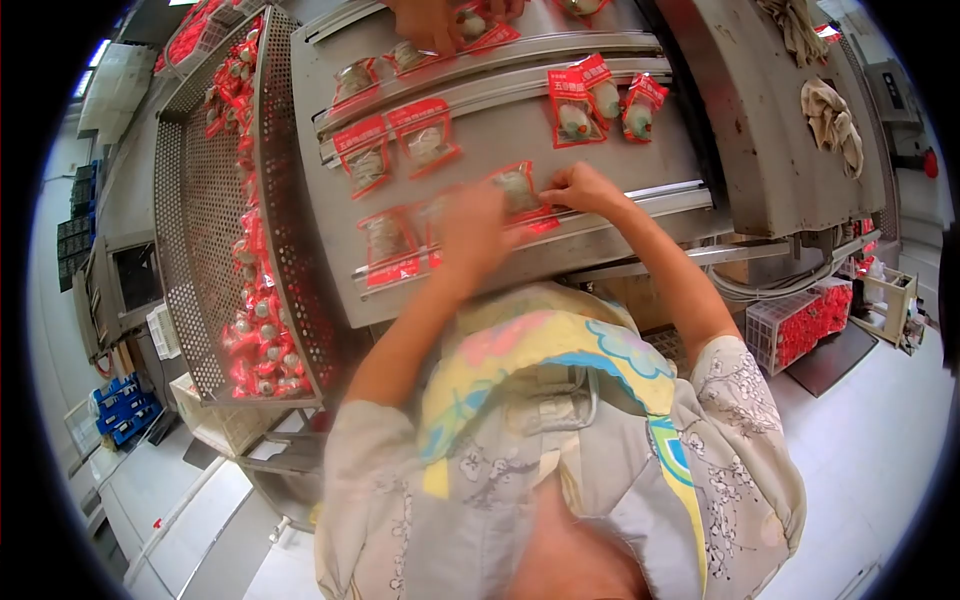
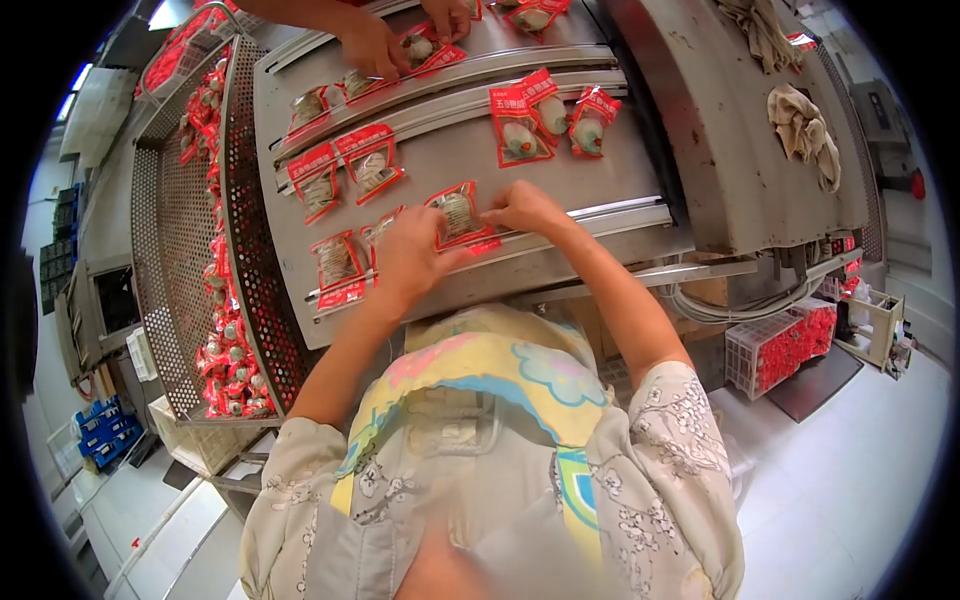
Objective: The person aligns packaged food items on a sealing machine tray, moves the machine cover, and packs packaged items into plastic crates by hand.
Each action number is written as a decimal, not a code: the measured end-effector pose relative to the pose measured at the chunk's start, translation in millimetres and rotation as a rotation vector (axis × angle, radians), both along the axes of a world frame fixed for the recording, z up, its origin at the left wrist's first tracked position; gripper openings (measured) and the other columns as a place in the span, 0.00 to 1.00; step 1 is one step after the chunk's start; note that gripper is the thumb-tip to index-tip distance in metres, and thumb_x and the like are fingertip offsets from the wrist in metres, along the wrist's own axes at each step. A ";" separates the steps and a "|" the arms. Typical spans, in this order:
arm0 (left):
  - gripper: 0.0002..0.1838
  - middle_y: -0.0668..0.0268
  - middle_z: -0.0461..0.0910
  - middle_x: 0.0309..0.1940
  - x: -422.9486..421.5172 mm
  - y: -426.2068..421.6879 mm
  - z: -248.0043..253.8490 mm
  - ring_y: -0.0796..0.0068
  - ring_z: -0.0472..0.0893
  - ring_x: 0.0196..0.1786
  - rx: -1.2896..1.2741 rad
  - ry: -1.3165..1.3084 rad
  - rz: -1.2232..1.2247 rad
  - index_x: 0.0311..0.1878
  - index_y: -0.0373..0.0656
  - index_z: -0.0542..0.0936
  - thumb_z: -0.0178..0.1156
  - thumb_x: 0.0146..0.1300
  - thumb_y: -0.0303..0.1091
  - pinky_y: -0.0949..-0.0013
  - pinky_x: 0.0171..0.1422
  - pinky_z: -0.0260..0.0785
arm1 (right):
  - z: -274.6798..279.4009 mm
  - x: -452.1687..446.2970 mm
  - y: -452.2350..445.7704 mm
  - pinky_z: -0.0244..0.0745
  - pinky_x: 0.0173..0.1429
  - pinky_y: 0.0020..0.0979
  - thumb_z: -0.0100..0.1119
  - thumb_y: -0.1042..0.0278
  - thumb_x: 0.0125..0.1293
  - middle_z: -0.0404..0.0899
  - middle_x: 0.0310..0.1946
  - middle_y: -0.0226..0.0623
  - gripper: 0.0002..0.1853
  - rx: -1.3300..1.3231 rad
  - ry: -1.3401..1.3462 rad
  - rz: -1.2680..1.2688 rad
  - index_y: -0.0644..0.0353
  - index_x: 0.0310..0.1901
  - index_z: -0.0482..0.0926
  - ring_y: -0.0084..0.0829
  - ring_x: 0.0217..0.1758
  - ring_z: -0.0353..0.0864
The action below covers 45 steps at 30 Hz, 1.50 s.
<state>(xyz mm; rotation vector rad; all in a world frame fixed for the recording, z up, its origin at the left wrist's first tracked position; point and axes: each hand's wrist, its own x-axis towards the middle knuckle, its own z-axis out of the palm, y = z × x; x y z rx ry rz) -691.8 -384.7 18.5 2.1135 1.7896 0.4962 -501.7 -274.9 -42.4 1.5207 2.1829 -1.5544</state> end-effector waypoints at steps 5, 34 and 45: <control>0.10 0.65 0.75 0.32 14.9 -12.6 -38.8 0.62 0.77 0.38 0.148 -0.043 -0.194 0.38 0.46 0.78 0.61 0.51 0.31 0.61 0.38 0.71 | -12.4 2.3 0.2 0.75 0.39 0.38 0.64 0.52 0.53 0.82 0.26 0.43 0.17 0.017 0.040 -0.006 0.59 0.33 0.85 0.40 0.31 0.82; 0.10 0.73 0.79 0.29 72.3 140.0 -81.1 0.84 0.74 0.33 -0.300 -1.119 0.470 0.44 0.40 0.80 0.60 0.65 0.35 0.77 0.38 0.67 | 7.0 35.0 52.9 0.75 0.43 0.30 0.61 0.69 0.62 0.78 0.40 0.38 0.12 0.653 0.593 -0.436 0.59 0.47 0.79 0.33 0.38 0.80; 0.11 0.72 0.80 0.30 52.1 119.7 -65.2 0.85 0.74 0.32 -0.003 -1.103 0.610 0.42 0.41 0.79 0.58 0.68 0.40 0.78 0.37 0.67 | 9.2 7.0 61.3 0.71 0.38 0.19 0.63 0.71 0.62 0.80 0.31 0.29 0.08 -0.207 0.872 -0.673 0.63 0.40 0.77 0.16 0.33 0.76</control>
